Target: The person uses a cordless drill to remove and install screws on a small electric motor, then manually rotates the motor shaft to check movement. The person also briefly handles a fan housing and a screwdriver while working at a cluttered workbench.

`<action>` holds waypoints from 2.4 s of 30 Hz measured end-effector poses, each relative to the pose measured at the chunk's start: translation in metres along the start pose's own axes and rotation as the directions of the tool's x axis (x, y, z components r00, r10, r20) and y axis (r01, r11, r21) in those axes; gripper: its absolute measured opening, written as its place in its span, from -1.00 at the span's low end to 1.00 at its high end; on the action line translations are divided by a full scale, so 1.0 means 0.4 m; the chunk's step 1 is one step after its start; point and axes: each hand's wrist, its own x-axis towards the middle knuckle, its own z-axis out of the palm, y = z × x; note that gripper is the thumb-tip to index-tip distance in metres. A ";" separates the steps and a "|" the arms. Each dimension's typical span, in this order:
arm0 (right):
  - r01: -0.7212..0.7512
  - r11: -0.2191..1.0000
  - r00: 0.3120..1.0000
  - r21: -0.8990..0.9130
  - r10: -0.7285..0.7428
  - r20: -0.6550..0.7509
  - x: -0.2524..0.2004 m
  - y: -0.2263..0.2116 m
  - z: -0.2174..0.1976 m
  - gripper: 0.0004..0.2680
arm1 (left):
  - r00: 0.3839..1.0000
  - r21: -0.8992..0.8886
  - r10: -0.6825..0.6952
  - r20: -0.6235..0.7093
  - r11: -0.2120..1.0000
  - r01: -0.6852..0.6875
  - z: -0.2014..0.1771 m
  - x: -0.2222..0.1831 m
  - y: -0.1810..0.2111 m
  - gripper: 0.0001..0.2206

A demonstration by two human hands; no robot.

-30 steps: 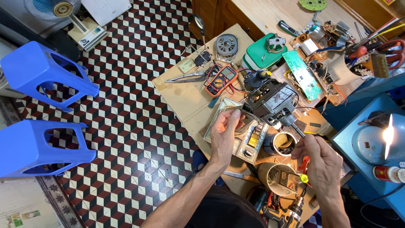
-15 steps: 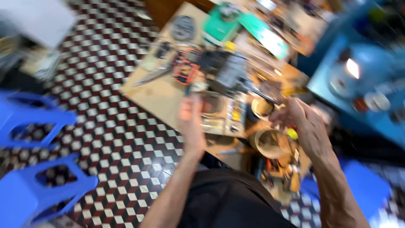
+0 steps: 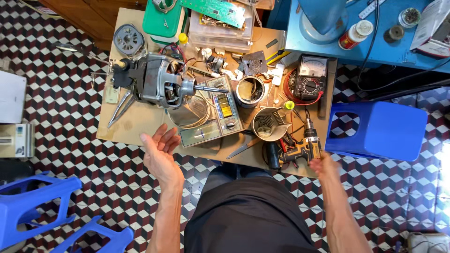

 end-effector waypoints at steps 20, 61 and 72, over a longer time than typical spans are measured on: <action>0.060 0.880 0.998 0.470 -0.050 -0.033 -0.094 0.074 0.254 -0.76 | 0.888 0.200 0.084 0.451 0.961 -0.192 -0.089 0.319 0.116 -0.61; 0.627 0.526 0.765 0.574 -0.554 -0.329 -1.362 0.323 0.343 -0.63 | 0.372 0.083 0.058 0.927 0.932 -0.353 -0.071 0.444 0.008 -0.84; 0.615 0.578 0.711 0.536 -0.701 -0.060 -1.238 0.008 0.396 -0.70 | 0.702 0.157 0.063 0.709 0.957 -0.245 0.042 0.349 -0.071 -0.90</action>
